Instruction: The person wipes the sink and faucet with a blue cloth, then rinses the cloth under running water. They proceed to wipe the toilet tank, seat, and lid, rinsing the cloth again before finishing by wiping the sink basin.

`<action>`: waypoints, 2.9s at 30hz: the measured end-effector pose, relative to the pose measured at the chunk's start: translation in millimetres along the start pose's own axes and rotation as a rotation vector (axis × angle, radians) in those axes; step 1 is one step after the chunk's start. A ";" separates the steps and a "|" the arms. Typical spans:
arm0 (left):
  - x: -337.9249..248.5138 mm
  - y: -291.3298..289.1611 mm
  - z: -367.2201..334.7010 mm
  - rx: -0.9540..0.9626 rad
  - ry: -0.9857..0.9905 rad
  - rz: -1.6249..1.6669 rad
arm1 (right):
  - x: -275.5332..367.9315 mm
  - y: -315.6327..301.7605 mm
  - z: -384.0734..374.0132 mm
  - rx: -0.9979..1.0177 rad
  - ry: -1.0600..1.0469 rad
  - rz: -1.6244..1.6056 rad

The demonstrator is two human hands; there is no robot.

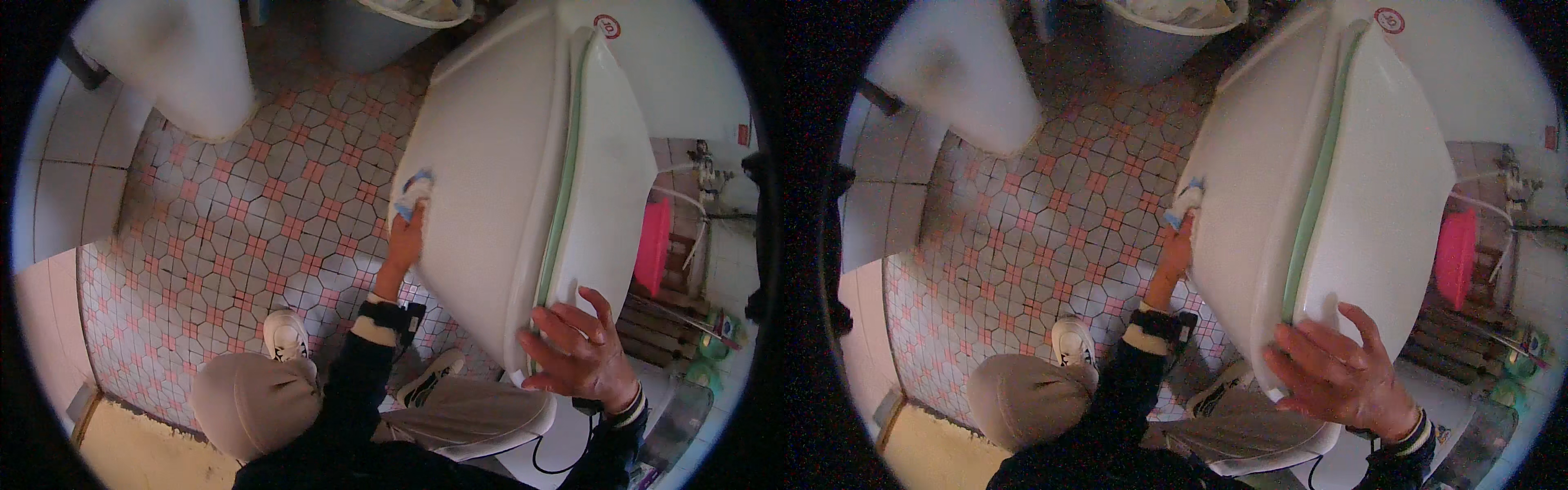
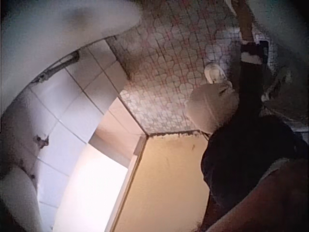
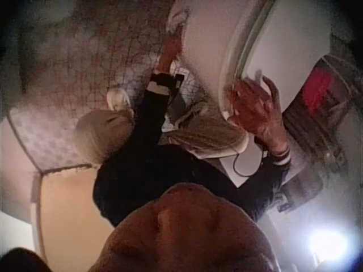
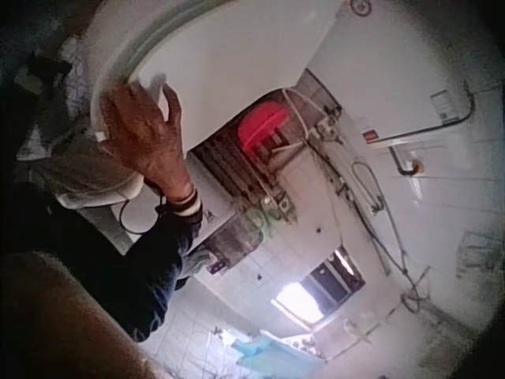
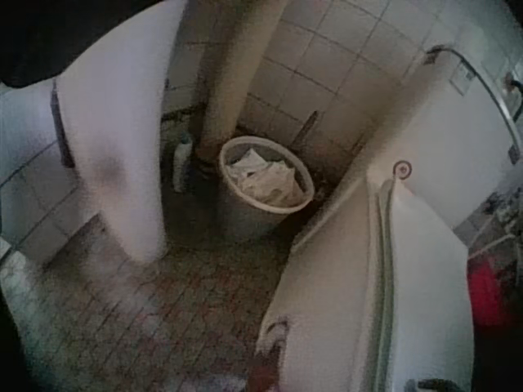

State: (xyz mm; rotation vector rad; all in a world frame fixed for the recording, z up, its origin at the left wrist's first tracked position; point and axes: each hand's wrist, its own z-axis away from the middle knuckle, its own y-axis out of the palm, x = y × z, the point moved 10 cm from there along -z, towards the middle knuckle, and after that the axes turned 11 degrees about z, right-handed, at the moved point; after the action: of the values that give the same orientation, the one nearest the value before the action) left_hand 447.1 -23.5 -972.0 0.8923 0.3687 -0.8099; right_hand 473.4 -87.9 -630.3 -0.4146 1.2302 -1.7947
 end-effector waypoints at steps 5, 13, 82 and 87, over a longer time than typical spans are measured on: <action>7.1 -10.9 9.7 -0.035 -0.029 0.135 | -3.6 1.2 -5.2 -0.003 -0.007 -0.019; -108.3 101.9 59.0 0.541 0.305 0.191 | -7.1 5.8 -4.2 0.017 -0.028 -0.023; -114.8 159.8 -115.4 0.674 -0.057 -0.210 | -239.5 -10.6 -135.2 0.317 0.491 0.240; -136.4 177.1 -100.0 0.759 0.034 -0.189 | -247.3 -5.7 -151.9 0.559 0.410 0.269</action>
State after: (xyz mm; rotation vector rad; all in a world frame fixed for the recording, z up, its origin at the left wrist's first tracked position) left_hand 495.5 185.4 -853.9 1.5942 0.1679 -1.1364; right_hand 501.0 200.7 -643.8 0.4346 0.9275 -1.9360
